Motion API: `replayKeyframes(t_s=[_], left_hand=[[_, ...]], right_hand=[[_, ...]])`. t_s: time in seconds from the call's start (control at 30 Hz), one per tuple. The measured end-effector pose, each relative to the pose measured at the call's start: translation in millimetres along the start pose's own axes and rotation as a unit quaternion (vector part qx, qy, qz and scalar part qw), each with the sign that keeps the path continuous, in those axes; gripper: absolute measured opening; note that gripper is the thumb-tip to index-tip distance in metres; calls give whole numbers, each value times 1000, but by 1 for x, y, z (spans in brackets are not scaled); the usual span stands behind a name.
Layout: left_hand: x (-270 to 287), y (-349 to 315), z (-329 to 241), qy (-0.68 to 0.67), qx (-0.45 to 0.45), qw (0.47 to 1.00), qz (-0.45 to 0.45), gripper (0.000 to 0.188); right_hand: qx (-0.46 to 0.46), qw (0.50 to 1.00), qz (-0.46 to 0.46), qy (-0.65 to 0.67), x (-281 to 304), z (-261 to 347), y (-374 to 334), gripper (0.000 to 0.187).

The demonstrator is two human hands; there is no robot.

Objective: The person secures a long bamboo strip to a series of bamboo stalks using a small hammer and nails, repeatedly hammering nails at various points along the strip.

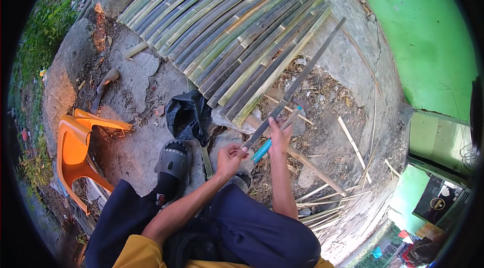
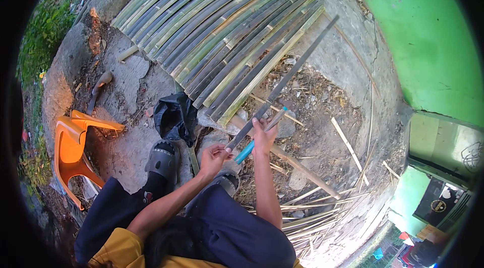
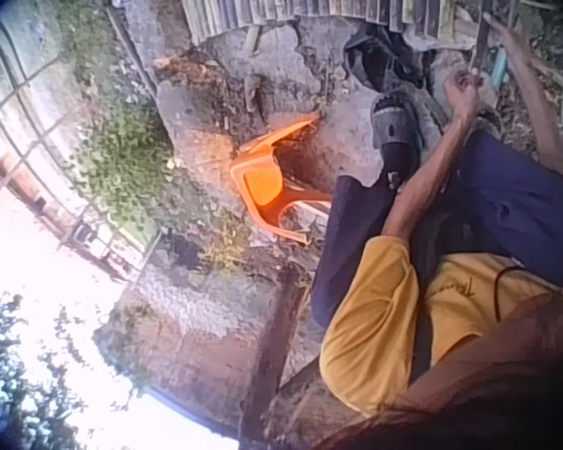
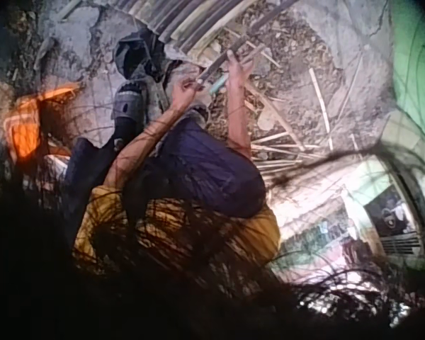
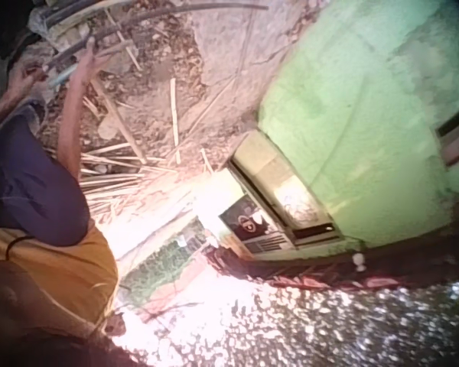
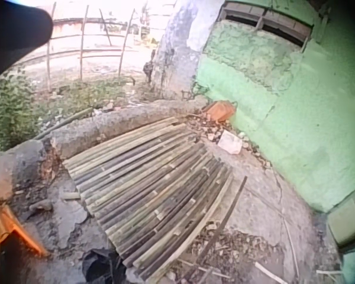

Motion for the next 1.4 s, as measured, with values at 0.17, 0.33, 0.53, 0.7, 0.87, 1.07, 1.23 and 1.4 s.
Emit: replayKeyframes(t_s=[0.17,0.33,0.53,0.7,0.87,1.07,1.23,1.4], left_hand=[[7,19,-10,-45,4,999,-9,24],[-16,38,-34,-63,1,998,11,23],[-13,43,-10,-86,57,994,-22,21],[-5,43,-4,-76,53,995,-27,22],[-8,56,-10,-84,37,996,-14,24],[-6,42,-14,-118,-18,992,-46,22],[-11,46,-18,-115,-11,992,-51,25],[-7,51,-21,-140,-18,987,-73,24]], right_hand=[[15,1000,8,12,-8,33,2,53],[47,998,17,-23,-30,55,33,55],[-36,997,42,-53,-28,-4,57,51],[2,999,0,-43,-23,-6,48,46],[-11,995,22,-95,-18,1,69,58],[8,994,47,-102,-27,1,62,53],[4,994,61,-90,-37,2,72,52],[24,990,74,-118,-49,15,70,48]])
Point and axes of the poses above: each hand's wrist, its own y-axis towards the middle knuckle, its own x-axis out of the back of the hand, z = x × y, the point moved 9 cm from there along y, towards the middle knuckle, and after that the axes turned 5 degrees about -y, right-handed, at the moved point
